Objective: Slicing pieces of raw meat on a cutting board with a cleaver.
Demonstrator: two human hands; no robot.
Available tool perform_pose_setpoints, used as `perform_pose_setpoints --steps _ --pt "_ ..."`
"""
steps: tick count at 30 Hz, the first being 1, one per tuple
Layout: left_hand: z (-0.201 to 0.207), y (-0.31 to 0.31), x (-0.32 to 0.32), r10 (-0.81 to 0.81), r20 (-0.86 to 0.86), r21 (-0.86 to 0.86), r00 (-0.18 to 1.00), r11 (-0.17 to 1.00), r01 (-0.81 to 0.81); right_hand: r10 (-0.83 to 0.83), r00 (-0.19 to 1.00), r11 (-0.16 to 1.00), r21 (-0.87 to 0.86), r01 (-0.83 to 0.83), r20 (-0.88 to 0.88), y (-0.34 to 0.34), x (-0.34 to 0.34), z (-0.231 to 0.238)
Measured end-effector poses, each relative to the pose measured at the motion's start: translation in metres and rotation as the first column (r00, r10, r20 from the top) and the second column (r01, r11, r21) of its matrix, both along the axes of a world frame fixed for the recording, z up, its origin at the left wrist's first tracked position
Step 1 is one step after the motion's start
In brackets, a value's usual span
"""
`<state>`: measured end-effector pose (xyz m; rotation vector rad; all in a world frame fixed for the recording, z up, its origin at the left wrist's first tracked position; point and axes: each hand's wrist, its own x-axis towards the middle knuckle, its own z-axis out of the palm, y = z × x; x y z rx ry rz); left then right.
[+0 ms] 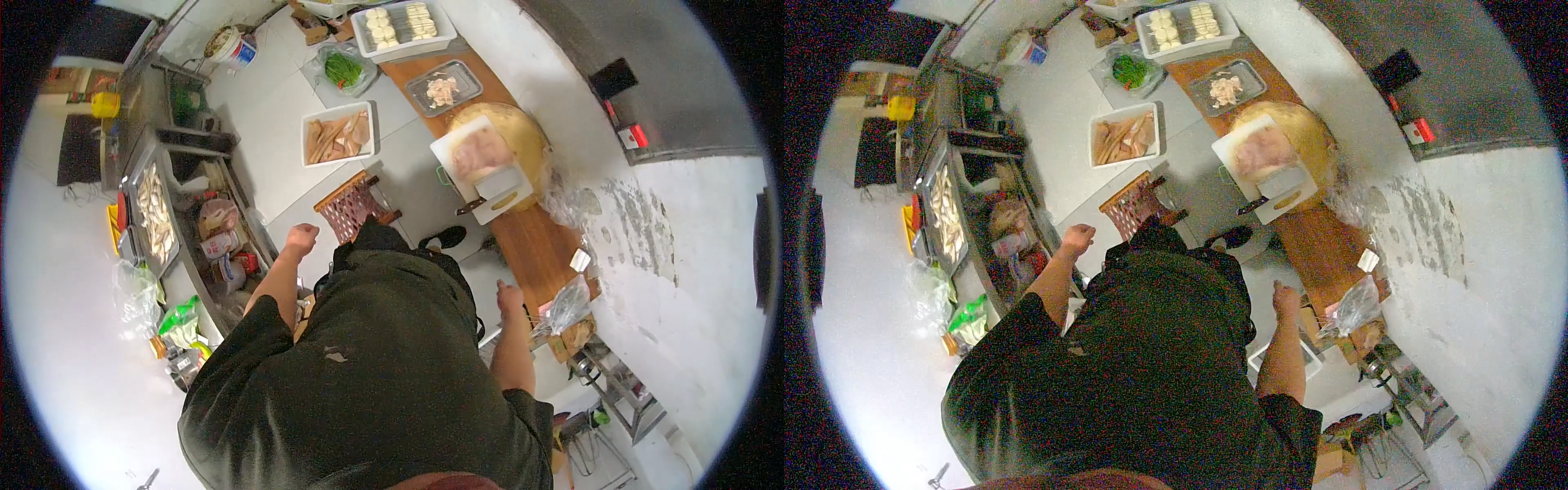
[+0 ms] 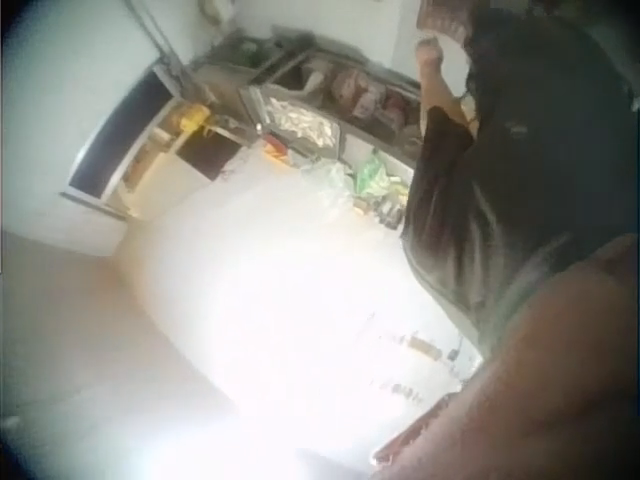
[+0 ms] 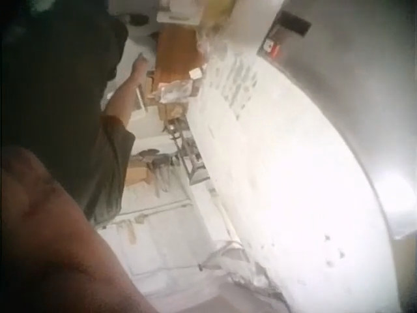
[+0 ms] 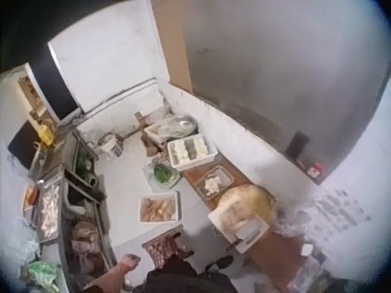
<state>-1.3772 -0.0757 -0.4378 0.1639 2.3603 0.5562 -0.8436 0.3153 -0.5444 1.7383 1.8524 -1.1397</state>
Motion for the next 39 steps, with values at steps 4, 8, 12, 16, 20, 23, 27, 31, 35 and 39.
perform_pose_setpoints --steps 4,8,12,16,20,23,27,31,35,39 --pt "0.003 0.022 -0.037 -0.069 -0.028 -0.129 0.997 0.990 0.065 0.009 0.979 0.996 0.085 0.009 -0.203 0.043 0.020 -0.025" --pt "0.056 0.108 -0.068 -0.178 -0.070 -0.224 0.981 0.962 0.159 -0.233 0.953 0.971 -0.004 0.237 -0.196 0.046 0.014 0.010" --pt "0.068 0.214 -0.101 -0.331 -0.199 -0.183 0.923 0.937 0.296 0.393 0.909 0.906 0.227 -0.357 -0.141 0.004 0.051 -0.027" --pt "0.048 0.285 -0.161 -0.595 -0.302 -0.157 0.744 0.801 0.577 -0.215 0.942 0.934 -0.336 0.122 -0.256 -0.044 -0.034 0.035" --pt "0.008 0.363 -0.207 -0.759 -0.330 -0.135 0.562 0.627 0.767 -0.442 0.890 0.807 -0.480 0.344 -0.106 -0.084 -0.103 0.059" --pt "0.007 0.422 -0.238 -0.777 -0.286 -0.069 0.561 0.601 0.796 -0.641 0.763 0.591 -0.583 0.558 0.080 -0.080 -0.176 0.089" --pt "-0.040 0.492 -0.299 -0.784 -0.287 -0.017 0.551 0.579 0.815 -0.571 0.821 0.702 -0.515 0.492 0.006 -0.135 -0.238 0.032" --pt "-0.053 0.544 -0.299 -0.728 -0.170 -0.005 0.664 0.675 0.738 -0.447 0.892 0.709 -0.579 0.403 0.073 -0.162 -0.285 0.020" --pt "-0.111 0.544 -0.288 -0.786 -0.144 0.042 0.601 0.602 0.797 -0.528 0.848 0.503 -0.788 0.355 0.045 -0.058 -0.322 0.070" --pt "-0.175 0.565 -0.237 -0.759 -0.113 0.177 0.641 0.619 0.765 -0.292 0.881 0.457 -0.864 -0.213 -0.372 -0.020 -0.311 0.042"
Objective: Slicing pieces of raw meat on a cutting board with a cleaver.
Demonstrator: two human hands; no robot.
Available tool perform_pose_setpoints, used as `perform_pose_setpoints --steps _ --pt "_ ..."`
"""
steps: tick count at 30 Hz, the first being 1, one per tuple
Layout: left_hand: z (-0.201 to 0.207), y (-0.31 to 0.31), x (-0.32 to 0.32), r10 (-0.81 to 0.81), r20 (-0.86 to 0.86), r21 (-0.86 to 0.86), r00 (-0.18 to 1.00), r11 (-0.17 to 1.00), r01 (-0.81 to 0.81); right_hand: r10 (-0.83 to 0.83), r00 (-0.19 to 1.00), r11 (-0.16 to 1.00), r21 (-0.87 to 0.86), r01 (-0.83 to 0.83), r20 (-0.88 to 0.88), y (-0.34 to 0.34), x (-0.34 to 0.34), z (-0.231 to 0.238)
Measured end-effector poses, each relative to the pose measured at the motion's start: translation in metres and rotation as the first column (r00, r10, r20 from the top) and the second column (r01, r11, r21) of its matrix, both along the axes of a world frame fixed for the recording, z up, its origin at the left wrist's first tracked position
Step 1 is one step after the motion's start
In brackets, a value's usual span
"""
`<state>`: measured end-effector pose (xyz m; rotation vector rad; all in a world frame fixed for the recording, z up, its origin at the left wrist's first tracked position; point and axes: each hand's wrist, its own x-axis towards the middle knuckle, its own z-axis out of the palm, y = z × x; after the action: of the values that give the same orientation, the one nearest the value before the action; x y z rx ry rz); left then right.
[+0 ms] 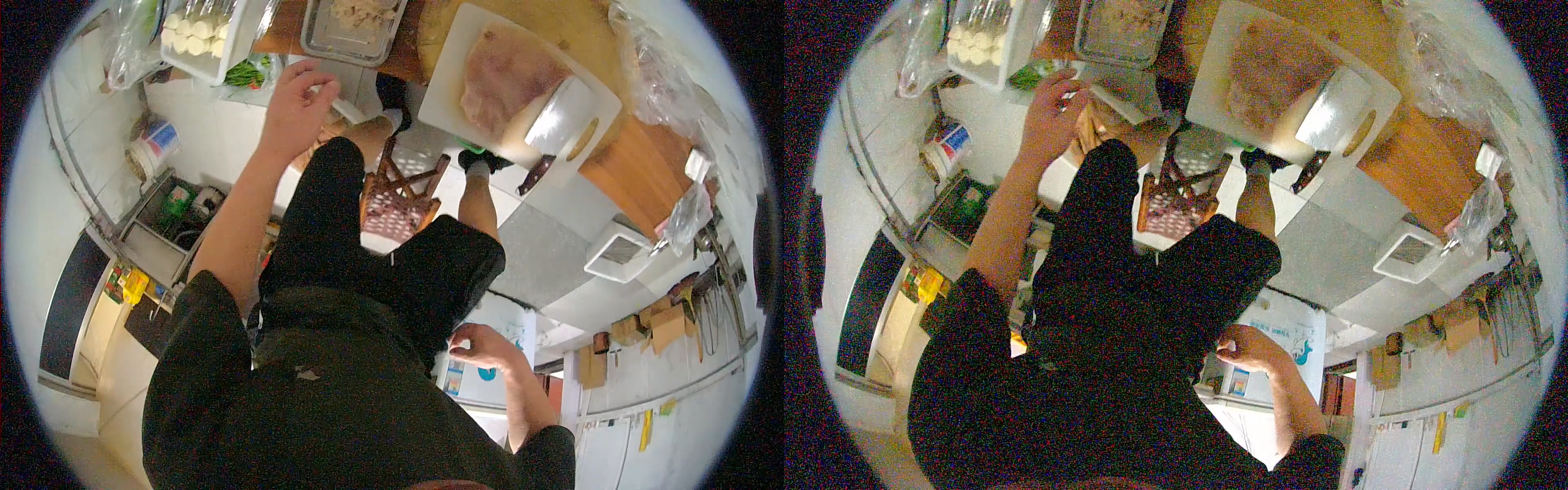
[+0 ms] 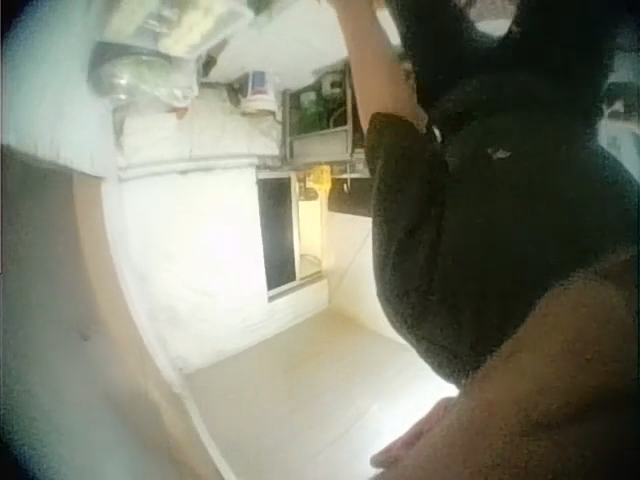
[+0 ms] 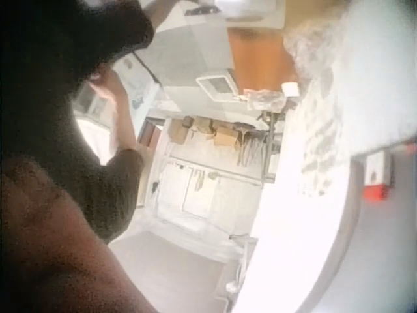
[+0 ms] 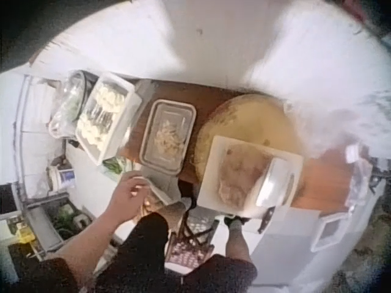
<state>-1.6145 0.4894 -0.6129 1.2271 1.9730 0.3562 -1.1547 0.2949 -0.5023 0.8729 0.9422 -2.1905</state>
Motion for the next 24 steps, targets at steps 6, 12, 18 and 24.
perform_pose_setpoints --steps 6,12,18,24 --pt "-0.139 0.037 0.047 -0.014 -0.188 0.469 0.982 0.878 0.102 -0.111 0.937 0.895 0.376 0.239 -0.332 0.057 -0.027 -0.182" --pt "-0.215 0.052 0.050 0.023 -0.264 0.744 0.964 0.642 0.188 -0.176 0.881 0.898 0.296 0.326 -0.439 0.066 -0.080 -0.286" --pt "-0.204 0.059 0.060 0.025 -0.215 0.871 0.976 0.456 0.181 -0.150 0.812 0.788 0.428 0.443 -0.564 0.087 -0.083 -0.295" --pt "-0.190 0.025 0.050 0.041 -0.312 0.924 0.949 0.247 0.293 -0.228 0.741 0.498 0.578 0.647 -0.632 0.049 -0.080 -0.253"
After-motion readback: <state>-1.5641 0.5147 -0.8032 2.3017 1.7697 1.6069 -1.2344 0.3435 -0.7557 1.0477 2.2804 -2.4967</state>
